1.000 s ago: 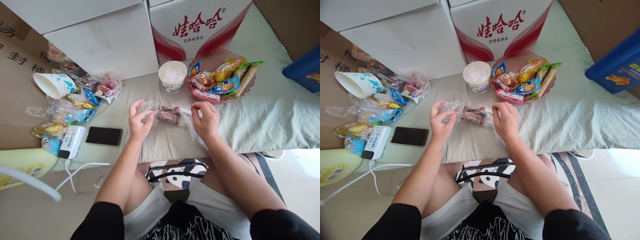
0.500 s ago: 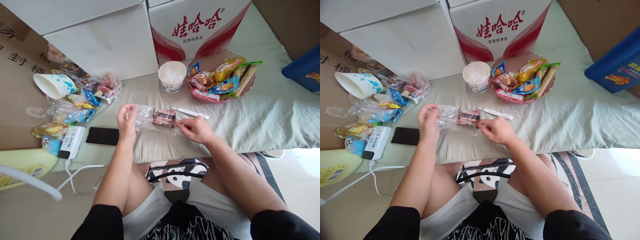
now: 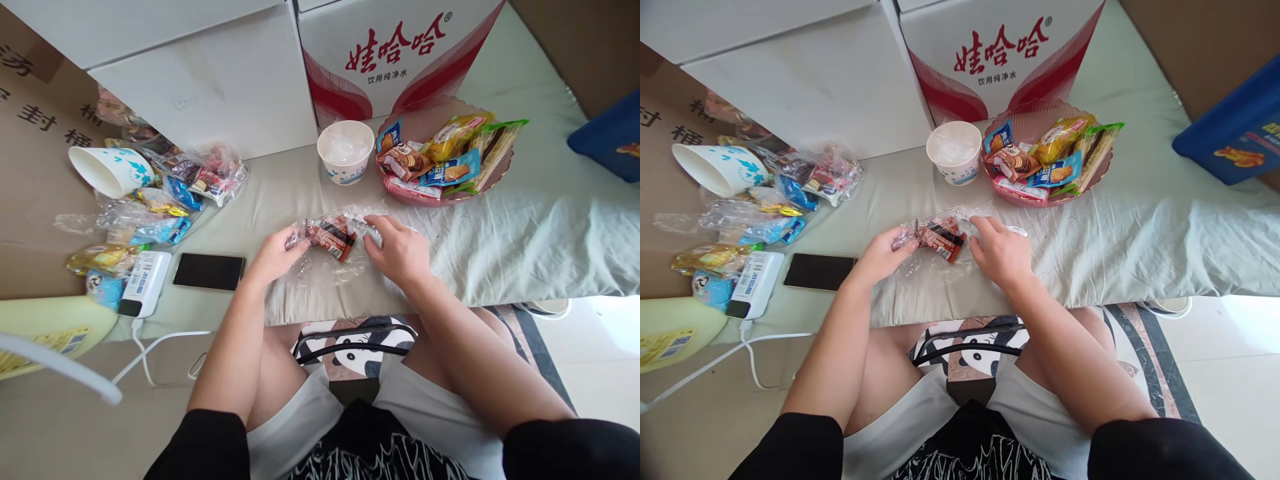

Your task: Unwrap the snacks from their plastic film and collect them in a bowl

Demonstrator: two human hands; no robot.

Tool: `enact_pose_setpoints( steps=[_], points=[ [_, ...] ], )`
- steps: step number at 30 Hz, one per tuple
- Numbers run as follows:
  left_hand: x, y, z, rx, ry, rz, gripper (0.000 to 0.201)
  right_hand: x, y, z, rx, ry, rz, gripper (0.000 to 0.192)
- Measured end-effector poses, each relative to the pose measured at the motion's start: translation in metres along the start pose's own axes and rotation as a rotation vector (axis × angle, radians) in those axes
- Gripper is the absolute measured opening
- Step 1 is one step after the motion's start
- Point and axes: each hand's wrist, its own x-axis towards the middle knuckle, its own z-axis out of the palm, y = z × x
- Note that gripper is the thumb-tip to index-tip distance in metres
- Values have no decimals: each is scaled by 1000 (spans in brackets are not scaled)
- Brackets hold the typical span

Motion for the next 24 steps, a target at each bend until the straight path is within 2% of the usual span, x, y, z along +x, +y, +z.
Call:
enact_pose_setpoints(
  steps=[2, 4, 6, 8, 10, 13, 15, 17, 20, 22, 24],
  points=[
    [1, 1, 4, -59, 54, 47, 25, -2, -6, 1, 75, -13, -102, 26],
    [1, 3, 9, -139, 95, 63, 26, -3, -13, 4, 146, -71, -194, 24],
    [1, 6, 14, -260, 92, 26, 31, -5, -18, 7, 178, -121, -210, 35],
    [-2, 11, 19, -405, 59, -32, 37, -6, -20, 9, 191, -147, -175, 50],
    [-5, 17, 23, -541, -2, -69, 41, -6, -19, 10, 227, -144, -122, 58],
    [-10, 24, 29, -670, -163, -110, 44, -4, -16, 9, 345, -131, -49, 60],
    [-11, 27, 32, -702, -214, -148, 43, -2, -13, 8, 451, -139, -23, 54],
    [-8, 27, 31, -731, -140, -183, 39, -1, -12, 7, 590, -170, -6, 47],
    [3, 24, 25, -822, 113, -222, 31, -1, -13, 7, 818, -192, 23, 44],
    [10, 22, 20, -889, 277, -251, 29, -2, -12, 6, 828, -68, 24, 45],
    [15, 23, 17, -939, 391, -312, 28, 0, -8, 0, 675, 143, -3, 46]
  ],
)
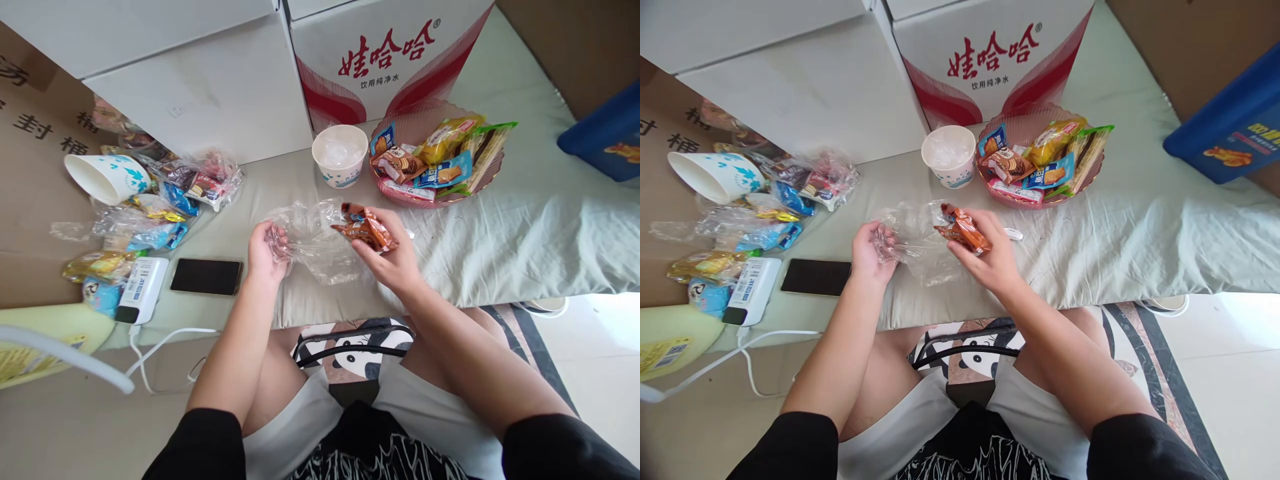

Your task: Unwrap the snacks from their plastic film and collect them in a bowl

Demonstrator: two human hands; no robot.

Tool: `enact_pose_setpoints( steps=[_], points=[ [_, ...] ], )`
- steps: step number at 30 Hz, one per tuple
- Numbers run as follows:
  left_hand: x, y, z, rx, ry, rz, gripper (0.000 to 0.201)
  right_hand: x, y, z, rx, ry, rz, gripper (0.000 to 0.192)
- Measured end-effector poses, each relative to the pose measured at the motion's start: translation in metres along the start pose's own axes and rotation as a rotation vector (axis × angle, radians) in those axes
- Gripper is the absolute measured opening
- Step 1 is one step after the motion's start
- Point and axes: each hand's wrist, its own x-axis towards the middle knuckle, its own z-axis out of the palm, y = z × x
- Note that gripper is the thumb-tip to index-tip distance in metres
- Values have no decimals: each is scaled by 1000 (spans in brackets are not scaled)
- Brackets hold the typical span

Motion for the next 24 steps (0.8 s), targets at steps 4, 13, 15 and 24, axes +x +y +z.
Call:
enact_pose_setpoints(
  steps=[4, 13, 15, 24],
  points=[
    [-3, 1, 4, -34, 59, -58, 25, 16, 6, -30, -369, 308, -149, 53],
    [-15, 3, 8, 80, -169, -85, 27, 21, 14, -50, -490, 387, -119, 61],
    [-19, 5, 4, 100, -301, -130, 28, 12, 13, -36, -290, 196, -121, 52],
    [-28, 4, -18, 79, -434, -152, 55, 4, 12, 14, 375, -286, 247, 69]
  ],
)
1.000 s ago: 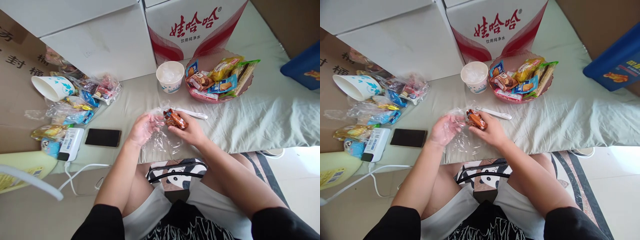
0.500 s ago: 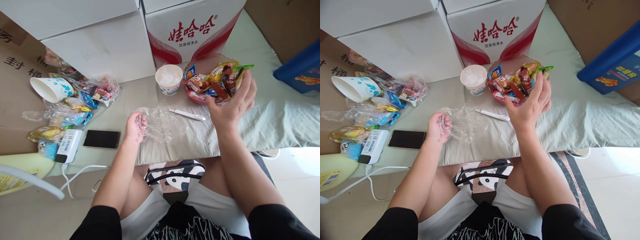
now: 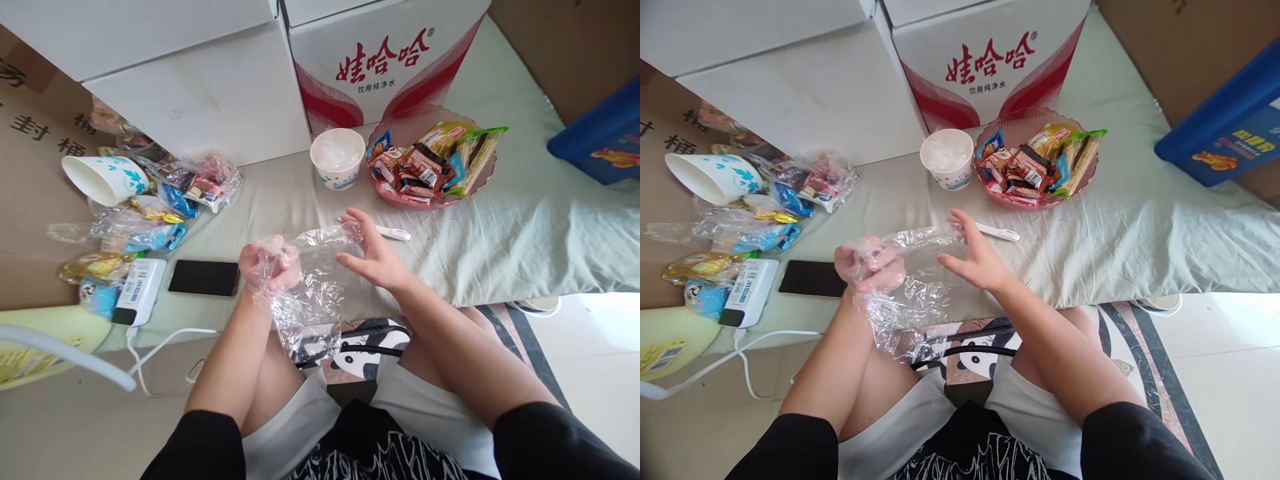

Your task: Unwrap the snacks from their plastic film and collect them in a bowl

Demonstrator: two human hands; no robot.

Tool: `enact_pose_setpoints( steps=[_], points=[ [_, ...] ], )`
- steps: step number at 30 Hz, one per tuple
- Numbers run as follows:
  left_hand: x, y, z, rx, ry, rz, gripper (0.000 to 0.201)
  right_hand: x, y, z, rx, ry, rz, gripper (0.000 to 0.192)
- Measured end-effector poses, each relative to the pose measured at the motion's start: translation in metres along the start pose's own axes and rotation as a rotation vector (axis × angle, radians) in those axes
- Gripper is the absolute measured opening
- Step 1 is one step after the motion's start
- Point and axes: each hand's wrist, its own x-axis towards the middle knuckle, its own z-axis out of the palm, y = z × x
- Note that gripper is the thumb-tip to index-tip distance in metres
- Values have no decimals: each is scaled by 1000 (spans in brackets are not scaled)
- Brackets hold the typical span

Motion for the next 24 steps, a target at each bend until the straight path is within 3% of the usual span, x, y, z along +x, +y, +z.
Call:
enact_pose_setpoints(
  steps=[3, 5, 8, 11, 14, 20, 22, 24],
  points=[
    [6, 8, 2, -11, 133, 78, 42, 4, -2, -2, 242, 87, 148, 36],
    [12, 12, 3, 53, 229, 57, 31, 6, -2, -9, 346, 229, 174, 29],
    [21, 13, 4, 234, 391, 40, 36, 8, -2, -19, 377, 405, 188, 37],
    [24, 12, 4, 284, 469, 150, 47, 4, -3, -19, 287, 345, 186, 61],
    [23, 12, 2, 297, 460, 238, 49, -2, -6, -16, 193, 269, 154, 77],
    [18, 19, -11, 379, 391, 230, 50, -1, -9, -29, 157, 466, 84, 42],
    [12, 22, -15, 359, 266, 236, 68, 0, -9, -33, 173, 511, 73, 35],
    [5, 25, -17, 373, 102, 206, 98, 0, -7, -35, 186, 536, 62, 31]
  ],
)
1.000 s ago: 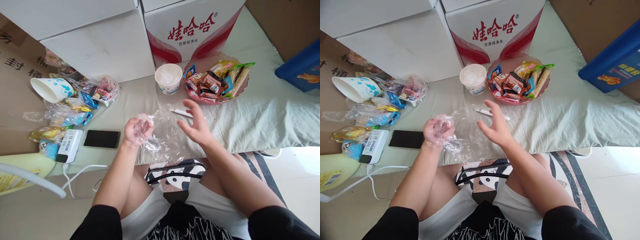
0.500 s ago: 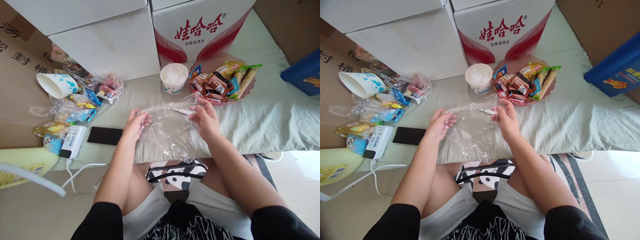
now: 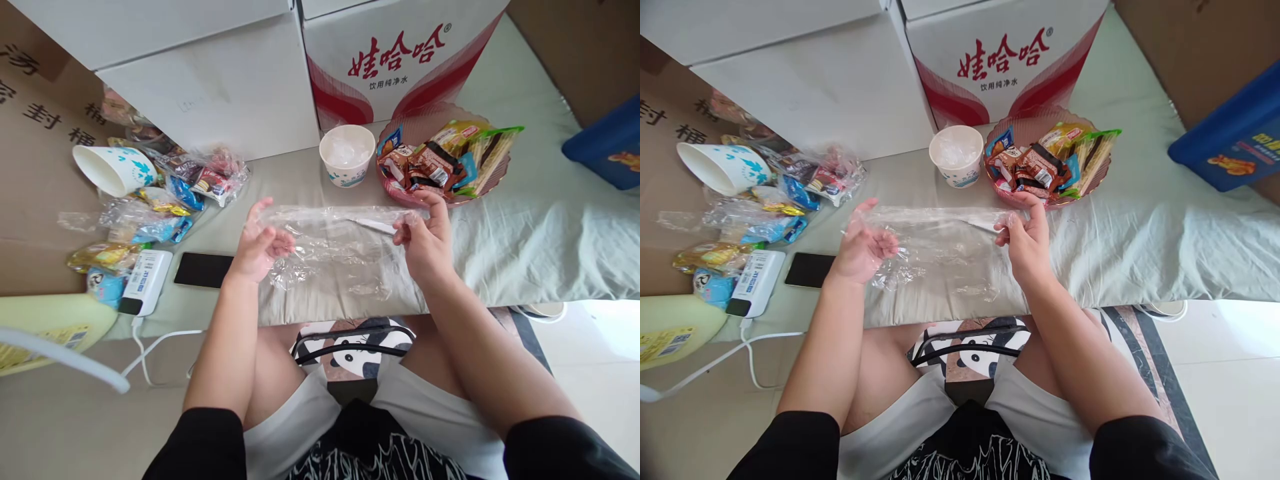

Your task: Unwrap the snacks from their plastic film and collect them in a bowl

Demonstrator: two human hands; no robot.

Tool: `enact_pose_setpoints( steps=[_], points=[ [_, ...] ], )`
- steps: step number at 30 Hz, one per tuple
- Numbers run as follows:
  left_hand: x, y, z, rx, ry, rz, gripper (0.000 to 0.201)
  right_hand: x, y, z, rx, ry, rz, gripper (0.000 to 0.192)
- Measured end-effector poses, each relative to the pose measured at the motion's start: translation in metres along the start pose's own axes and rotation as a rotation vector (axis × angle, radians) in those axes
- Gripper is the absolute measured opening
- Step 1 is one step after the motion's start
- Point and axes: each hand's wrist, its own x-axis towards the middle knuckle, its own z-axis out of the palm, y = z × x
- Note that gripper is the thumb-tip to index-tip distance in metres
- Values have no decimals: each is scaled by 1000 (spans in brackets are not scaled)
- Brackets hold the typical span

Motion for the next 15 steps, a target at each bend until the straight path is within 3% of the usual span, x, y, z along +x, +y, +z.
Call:
enact_pose_setpoints(
  steps=[2, 4, 8, 11, 13, 15],
  points=[
    [-7, 3, -1, 16, -112, -18, 119, 1, 2, -1, 10, 19, 3, 26],
    [-10, 5, 1, -39, -100, -5, 110, 2, 4, -2, 12, 45, 20, 23],
    [-2, 7, 3, -275, 185, -41, 54, 1, 5, -2, -38, 57, 38, 26],
    [6, 7, 4, -354, 400, -128, 35, -6, 1, 1, -68, -46, -57, 42],
    [7, 8, 5, -332, 430, -42, 31, -10, -2, 2, -90, -159, -121, 55],
    [3, 7, 7, -240, 372, 101, 39, -12, -4, 3, -155, -238, -151, 53]
  ],
)
